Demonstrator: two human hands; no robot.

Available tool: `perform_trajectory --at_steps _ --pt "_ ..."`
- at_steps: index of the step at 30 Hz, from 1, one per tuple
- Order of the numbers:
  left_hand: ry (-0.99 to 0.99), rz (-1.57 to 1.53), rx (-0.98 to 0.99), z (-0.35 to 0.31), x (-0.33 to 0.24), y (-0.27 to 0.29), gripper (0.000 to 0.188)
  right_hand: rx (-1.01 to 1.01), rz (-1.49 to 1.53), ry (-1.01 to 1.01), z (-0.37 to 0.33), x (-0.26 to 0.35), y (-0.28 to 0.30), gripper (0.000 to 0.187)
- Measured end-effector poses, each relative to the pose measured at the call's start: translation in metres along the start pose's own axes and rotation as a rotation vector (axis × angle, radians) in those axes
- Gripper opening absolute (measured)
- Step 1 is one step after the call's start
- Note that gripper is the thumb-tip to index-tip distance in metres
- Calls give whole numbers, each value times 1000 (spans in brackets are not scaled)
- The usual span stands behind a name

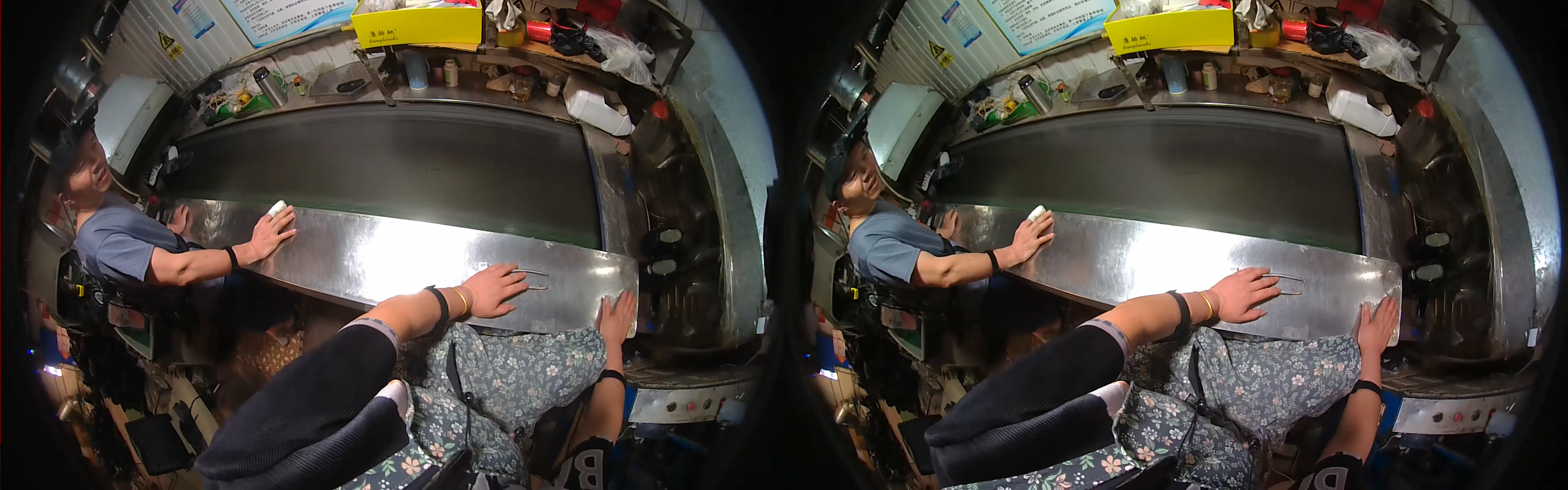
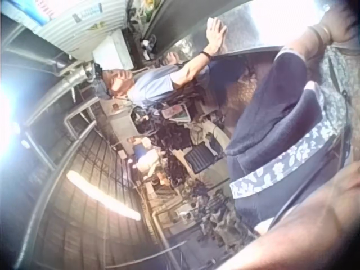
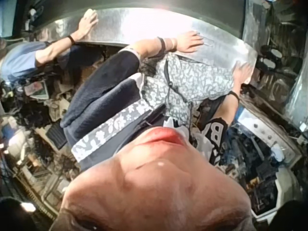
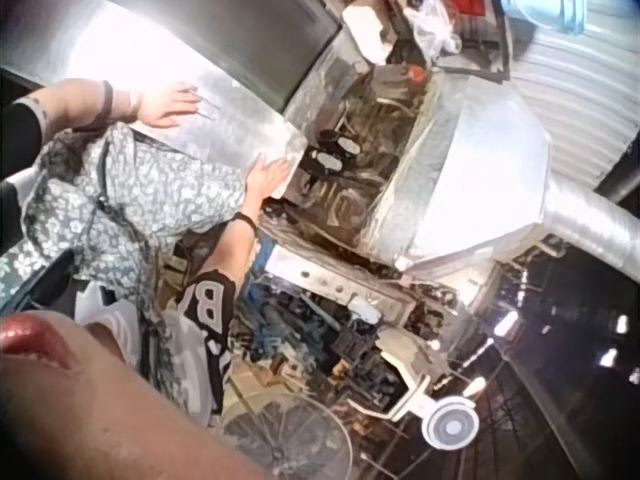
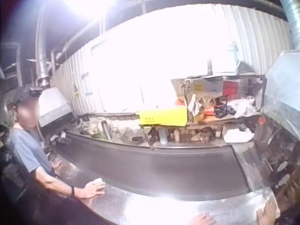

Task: Assembling and inspecting shoe components at a manufacturing station.

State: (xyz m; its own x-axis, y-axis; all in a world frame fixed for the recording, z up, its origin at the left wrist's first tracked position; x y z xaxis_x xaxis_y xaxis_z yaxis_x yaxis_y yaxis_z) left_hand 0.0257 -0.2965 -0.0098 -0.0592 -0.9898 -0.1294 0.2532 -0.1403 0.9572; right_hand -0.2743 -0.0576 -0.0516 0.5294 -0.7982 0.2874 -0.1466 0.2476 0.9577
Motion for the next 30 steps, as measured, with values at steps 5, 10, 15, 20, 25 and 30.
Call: perform_trajectory --at_steps 5,10,15,20,25,30 --pt "1 13 -2 -1 6 -2 56 108 26 45 -5 -8 -9 83" --pt "-10 35 -28 2 1 -1 57 333 659 205 -56 -27 -14 61" --pt "-30 37 -17 4 3 -3 57 277 1620 -328 -130 -38 -17 40" --pt "25 35 -12 -4 8 -1 57 169 1694 -475 -159 -14 -4 40" --pt "3 -2 -41 0 6 -2 56 112 1735 -586 -182 8 12 41" --pt "23 -9 -49 -11 10 1 56 64 1771 -709 -194 28 24 41"
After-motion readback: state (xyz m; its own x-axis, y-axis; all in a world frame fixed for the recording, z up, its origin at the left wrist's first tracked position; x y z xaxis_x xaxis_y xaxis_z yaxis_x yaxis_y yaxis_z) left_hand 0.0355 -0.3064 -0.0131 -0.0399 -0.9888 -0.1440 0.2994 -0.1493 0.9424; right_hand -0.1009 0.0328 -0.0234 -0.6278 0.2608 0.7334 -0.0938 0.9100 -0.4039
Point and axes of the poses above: each hand's wrist, its own z-axis towards the middle knuckle, its own y-axis out of the back of the hand, x = y × z, the point moved 6 cm from there along z, towards the middle knuckle, and after that the axes turned 12 degrees about z, right-handed, at the moved point
